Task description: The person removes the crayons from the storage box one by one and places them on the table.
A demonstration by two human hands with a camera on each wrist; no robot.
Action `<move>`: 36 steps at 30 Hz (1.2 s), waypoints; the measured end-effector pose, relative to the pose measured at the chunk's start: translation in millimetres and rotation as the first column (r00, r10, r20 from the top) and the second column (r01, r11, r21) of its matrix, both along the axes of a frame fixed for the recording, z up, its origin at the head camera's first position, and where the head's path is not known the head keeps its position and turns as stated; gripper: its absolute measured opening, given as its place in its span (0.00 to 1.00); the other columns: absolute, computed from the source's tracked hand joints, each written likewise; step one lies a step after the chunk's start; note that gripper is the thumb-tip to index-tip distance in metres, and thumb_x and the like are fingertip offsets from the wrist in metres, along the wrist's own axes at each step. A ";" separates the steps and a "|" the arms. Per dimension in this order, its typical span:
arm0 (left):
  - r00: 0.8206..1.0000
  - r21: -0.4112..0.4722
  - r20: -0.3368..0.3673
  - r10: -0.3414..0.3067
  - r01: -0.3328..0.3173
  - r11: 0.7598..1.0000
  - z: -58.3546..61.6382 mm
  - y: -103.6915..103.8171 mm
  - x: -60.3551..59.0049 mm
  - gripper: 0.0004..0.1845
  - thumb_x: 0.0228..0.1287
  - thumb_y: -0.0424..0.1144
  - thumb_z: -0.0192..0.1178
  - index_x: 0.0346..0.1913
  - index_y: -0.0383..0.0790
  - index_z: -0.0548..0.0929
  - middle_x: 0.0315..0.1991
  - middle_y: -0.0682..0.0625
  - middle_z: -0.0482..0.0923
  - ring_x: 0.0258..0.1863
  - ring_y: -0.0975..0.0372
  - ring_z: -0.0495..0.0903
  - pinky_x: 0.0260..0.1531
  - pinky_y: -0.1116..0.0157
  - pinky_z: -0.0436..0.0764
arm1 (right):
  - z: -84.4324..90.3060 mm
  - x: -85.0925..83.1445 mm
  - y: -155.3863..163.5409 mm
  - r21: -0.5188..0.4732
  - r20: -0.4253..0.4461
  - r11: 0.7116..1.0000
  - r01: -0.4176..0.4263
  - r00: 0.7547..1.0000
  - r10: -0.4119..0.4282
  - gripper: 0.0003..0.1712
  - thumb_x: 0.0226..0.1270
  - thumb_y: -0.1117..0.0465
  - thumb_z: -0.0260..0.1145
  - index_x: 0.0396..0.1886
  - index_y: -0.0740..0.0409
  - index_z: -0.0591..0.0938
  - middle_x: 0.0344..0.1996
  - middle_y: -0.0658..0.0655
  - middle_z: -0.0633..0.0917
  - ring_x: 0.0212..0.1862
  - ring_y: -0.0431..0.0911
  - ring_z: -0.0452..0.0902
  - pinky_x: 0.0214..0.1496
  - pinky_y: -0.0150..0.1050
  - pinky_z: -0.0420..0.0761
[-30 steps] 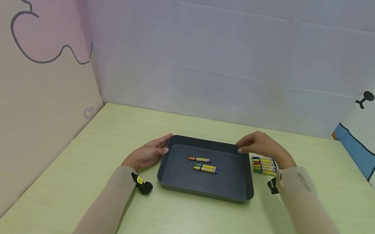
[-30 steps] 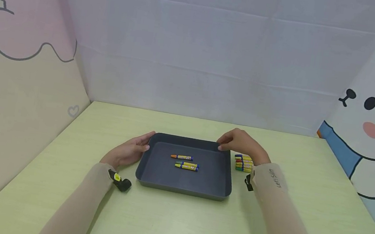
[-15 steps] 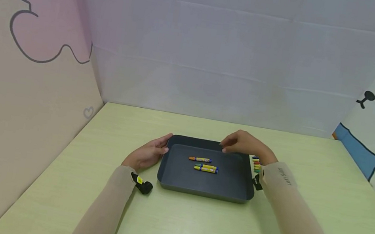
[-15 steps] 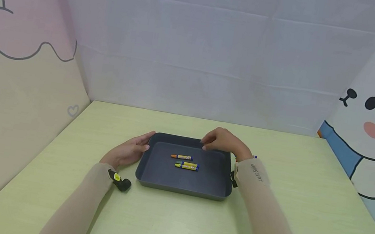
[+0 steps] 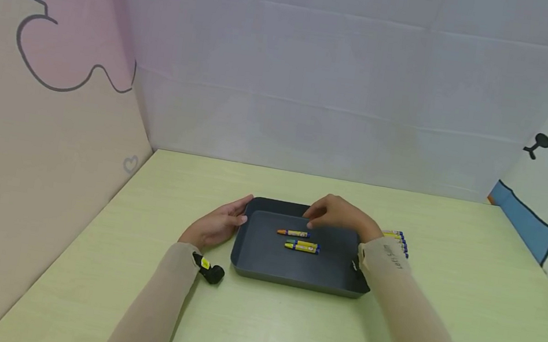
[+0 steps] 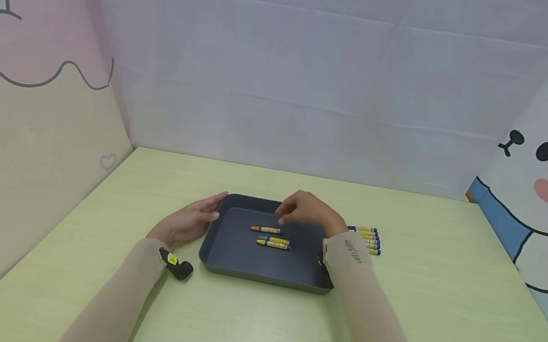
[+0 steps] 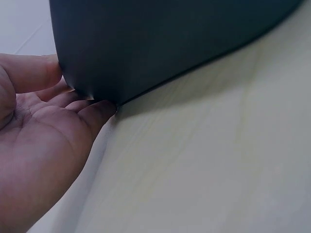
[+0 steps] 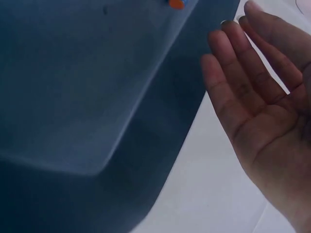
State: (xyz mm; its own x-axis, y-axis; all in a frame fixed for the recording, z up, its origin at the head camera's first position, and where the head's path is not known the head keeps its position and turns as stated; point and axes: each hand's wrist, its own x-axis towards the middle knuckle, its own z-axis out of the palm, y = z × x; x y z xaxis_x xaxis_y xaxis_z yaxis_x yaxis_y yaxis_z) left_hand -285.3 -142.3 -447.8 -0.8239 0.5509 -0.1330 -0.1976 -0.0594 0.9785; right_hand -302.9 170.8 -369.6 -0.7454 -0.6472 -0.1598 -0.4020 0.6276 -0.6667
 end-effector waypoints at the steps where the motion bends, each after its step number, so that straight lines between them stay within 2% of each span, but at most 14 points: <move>1: 1.000 0.001 0.000 -0.003 0.003 1.000 0.5 0.0 0.4 0.37 0.73 0.24 0.40 0.78 0.43 0.37 0.78 0.50 0.27 0.77 0.57 0.26 0.75 0.57 0.35 | -1.3 0.4 -1.2 0.004 0.001 1.000 -0.006 1.000 0.006 0.19 0.63 0.63 0.67 0.53 0.66 0.82 0.48 0.63 0.85 0.48 0.50 0.82 0.51 0.44 0.82; 5: 1.000 0.001 -0.002 -0.011 0.011 1.000 1.7 0.2 1.4 0.37 0.73 0.24 0.38 0.77 0.42 0.36 0.78 0.49 0.26 0.77 0.57 0.26 0.75 0.56 0.35 | -5.3 2.0 -4.3 0.010 0.011 1.000 -0.023 1.000 0.023 0.19 0.63 0.63 0.67 0.52 0.67 0.82 0.46 0.61 0.86 0.48 0.50 0.82 0.50 0.44 0.82; 17: 1.000 -0.008 0.001 0.000 0.000 1.000 1.6 -0.1 0.7 0.37 0.73 0.24 0.40 0.78 0.45 0.38 0.78 0.50 0.27 0.77 0.58 0.26 0.75 0.57 0.35 | -14.8 1.1 -9.4 0.043 0.021 0.998 -0.037 0.999 0.036 0.17 0.64 0.65 0.66 0.51 0.66 0.83 0.45 0.60 0.86 0.46 0.48 0.82 0.49 0.42 0.82; 24: 1.000 -0.003 0.016 0.007 -0.006 1.000 1.9 0.6 0.6 0.37 0.73 0.24 0.41 0.78 0.45 0.39 0.78 0.51 0.28 0.77 0.58 0.27 0.75 0.57 0.36 | -19.2 2.6 -10.8 0.081 0.034 0.997 0.005 0.999 -0.008 0.15 0.64 0.64 0.66 0.50 0.63 0.84 0.43 0.57 0.86 0.44 0.45 0.82 0.48 0.41 0.82; 36: 1.000 -0.005 0.015 0.003 -0.003 1.000 1.0 0.4 -0.2 0.37 0.72 0.24 0.40 0.78 0.45 0.39 0.78 0.51 0.28 0.77 0.58 0.27 0.75 0.56 0.36 | -26.5 3.3 -12.1 0.100 -0.006 0.995 0.013 1.000 -0.012 0.11 0.64 0.65 0.65 0.45 0.61 0.85 0.40 0.56 0.87 0.40 0.43 0.82 0.44 0.40 0.82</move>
State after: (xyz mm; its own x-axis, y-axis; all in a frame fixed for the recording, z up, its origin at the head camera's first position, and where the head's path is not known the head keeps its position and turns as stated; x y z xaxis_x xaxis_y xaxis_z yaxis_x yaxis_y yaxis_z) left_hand -285.5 -141.9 -446.8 -0.8237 0.5474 -0.1481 -0.2120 -0.0550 0.9757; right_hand -299.7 158.7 -396.0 -0.7543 -0.6190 -0.2188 -0.3976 0.6959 -0.5981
